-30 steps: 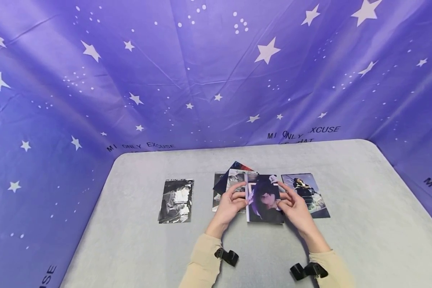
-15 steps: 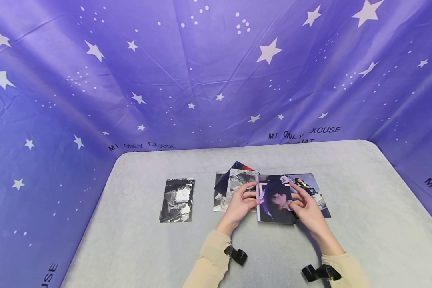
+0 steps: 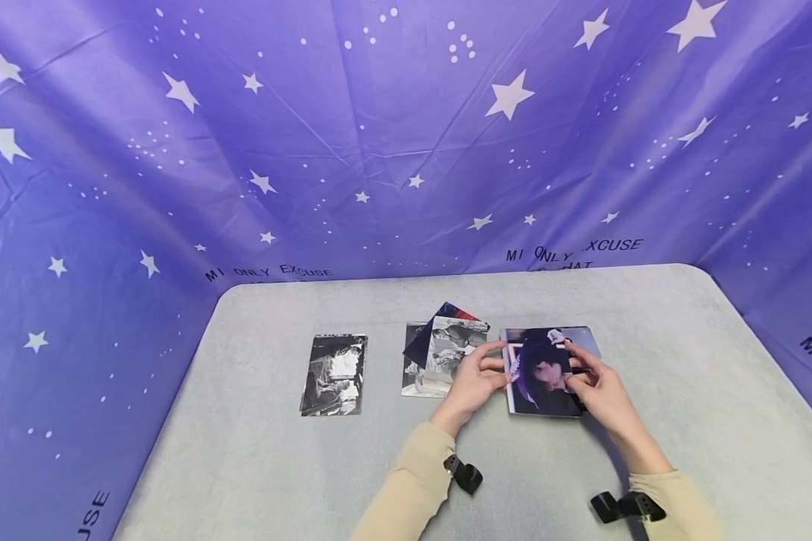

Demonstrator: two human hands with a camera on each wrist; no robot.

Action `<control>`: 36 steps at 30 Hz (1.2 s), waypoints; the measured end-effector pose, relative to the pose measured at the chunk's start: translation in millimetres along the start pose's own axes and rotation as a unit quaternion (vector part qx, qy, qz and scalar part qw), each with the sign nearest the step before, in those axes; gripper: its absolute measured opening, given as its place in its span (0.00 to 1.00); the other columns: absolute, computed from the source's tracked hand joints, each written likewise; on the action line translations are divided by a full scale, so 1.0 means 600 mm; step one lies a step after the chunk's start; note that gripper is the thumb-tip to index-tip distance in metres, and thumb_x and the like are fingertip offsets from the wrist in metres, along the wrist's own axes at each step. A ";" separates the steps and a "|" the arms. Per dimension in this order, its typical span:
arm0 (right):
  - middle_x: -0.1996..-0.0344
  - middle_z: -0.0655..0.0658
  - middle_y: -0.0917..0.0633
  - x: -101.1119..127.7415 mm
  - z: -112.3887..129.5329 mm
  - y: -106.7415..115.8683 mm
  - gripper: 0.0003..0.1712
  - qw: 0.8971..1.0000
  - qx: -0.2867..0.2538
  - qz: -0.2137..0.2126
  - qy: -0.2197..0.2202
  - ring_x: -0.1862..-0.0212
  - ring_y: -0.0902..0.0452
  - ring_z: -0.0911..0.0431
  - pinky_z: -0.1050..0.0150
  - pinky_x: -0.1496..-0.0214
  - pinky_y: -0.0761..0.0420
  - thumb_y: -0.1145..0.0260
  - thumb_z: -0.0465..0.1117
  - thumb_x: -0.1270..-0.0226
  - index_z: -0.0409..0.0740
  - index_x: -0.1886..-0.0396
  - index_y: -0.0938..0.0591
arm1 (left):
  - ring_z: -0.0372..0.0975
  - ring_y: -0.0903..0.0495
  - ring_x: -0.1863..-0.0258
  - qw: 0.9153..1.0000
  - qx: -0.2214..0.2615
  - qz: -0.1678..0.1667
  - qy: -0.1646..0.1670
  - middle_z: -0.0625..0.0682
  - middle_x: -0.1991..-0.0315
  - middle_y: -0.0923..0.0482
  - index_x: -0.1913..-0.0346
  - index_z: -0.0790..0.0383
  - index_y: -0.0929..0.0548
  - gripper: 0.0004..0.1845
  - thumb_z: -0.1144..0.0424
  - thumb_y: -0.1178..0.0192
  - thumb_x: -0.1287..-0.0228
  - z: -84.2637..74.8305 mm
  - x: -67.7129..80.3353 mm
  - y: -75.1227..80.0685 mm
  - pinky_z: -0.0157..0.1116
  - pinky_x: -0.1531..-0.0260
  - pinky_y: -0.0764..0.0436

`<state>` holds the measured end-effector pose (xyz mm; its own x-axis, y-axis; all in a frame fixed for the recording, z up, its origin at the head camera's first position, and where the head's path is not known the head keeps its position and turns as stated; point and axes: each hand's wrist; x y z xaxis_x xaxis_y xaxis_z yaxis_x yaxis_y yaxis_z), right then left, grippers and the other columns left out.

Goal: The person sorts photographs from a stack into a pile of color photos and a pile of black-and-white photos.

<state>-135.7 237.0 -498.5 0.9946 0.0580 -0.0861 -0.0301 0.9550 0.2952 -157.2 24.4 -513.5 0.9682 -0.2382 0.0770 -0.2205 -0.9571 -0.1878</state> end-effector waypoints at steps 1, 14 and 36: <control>0.60 0.40 0.24 0.000 -0.002 0.003 0.31 1.000 0.002 -0.002 0.000 0.69 0.24 0.67 0.74 0.74 0.27 0.44 0.19 0.40 0.20 0.35 0.37 | 0.40 0.18 0.70 1.000 -0.004 0.000 -0.001 0.65 0.59 0.18 0.38 0.70 0.27 0.31 0.85 0.41 0.49 0.001 -0.002 -0.003 0.37 0.66 0.16; 0.65 0.49 0.23 0.007 -0.016 0.044 0.29 0.997 0.067 -0.029 0.011 0.71 0.29 0.69 0.76 0.74 0.29 0.42 0.21 0.41 0.21 0.38 0.33 | 0.44 0.15 0.68 0.999 -0.030 0.014 0.004 0.61 0.62 0.16 0.40 0.71 0.26 0.30 0.85 0.40 0.51 0.015 -0.020 -0.045 0.33 0.68 0.17; 0.67 0.37 0.23 -0.015 -0.023 0.081 0.24 0.962 0.271 -0.014 0.016 0.67 0.33 0.54 0.63 0.67 0.34 0.37 0.29 0.45 0.24 0.46 0.24 | 0.35 0.19 0.79 0.990 -0.138 -0.018 0.035 0.47 0.77 0.22 0.41 0.70 0.23 0.30 0.82 0.36 0.53 0.014 -0.051 -0.090 0.25 0.72 0.22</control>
<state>-147.2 286.9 -496.4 0.9905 0.0504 -0.1278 0.0622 0.6648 0.7444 -174.1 84.8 -514.2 0.9676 -0.2040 0.1486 -0.2188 -0.9716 0.0905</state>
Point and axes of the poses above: each hand's wrist, its own x-axis away from the middle knuckle, its own y-axis out of the back of the hand, z = x × y
